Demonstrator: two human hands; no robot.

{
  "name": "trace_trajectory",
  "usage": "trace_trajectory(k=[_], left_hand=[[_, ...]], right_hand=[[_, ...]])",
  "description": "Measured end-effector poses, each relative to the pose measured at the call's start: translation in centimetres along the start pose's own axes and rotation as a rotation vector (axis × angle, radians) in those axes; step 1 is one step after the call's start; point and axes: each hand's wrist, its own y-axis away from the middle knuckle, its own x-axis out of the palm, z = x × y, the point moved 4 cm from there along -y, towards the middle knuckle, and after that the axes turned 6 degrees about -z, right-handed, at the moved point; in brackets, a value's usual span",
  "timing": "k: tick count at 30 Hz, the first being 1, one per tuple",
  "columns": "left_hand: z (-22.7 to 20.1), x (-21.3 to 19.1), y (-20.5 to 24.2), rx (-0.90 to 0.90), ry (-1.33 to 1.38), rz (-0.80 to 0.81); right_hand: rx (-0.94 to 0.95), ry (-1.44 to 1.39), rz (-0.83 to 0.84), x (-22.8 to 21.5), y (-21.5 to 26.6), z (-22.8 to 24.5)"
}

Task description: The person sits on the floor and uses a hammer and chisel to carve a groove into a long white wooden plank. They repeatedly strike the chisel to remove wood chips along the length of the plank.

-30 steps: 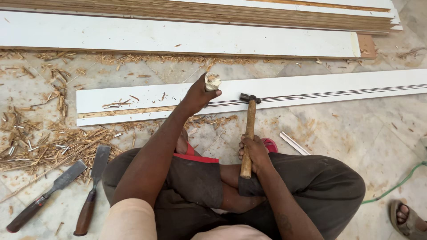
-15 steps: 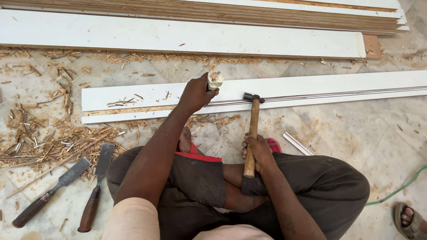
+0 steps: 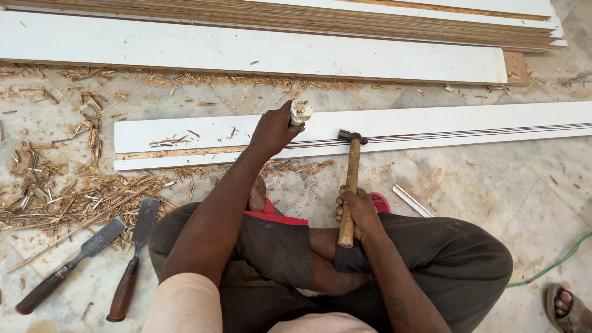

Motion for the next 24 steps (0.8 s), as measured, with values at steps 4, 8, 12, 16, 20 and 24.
trace_trajectory(k=[4,8,12,16,20,24], left_hand=[[0.1,0.2,-0.1,-0.004,-0.001,0.012],[0.4,0.2,-0.2,0.014,0.012,-0.010],[0.6,0.2,-0.2,0.036,0.040,-0.022],[0.5,0.9,-0.2,0.029,0.027,0.040],[0.0,1.0,0.2,0.048,0.078,0.039],[-0.2,0.8,0.3,0.053,0.103,0.042]], right_hand=[[0.001,0.015,-0.016,0.1,0.3,0.2],[-0.007,-0.001,-0.004,0.0,0.1,0.0],[0.043,-0.070,0.048,-0.3,-0.5,0.1],[0.143,-0.145,0.080,-0.7,-1.0,-0.2],[0.107,-0.084,0.064,-0.8,-0.8,0.0],[0.002,0.036,-0.025,-0.1,1.5,1.5]])
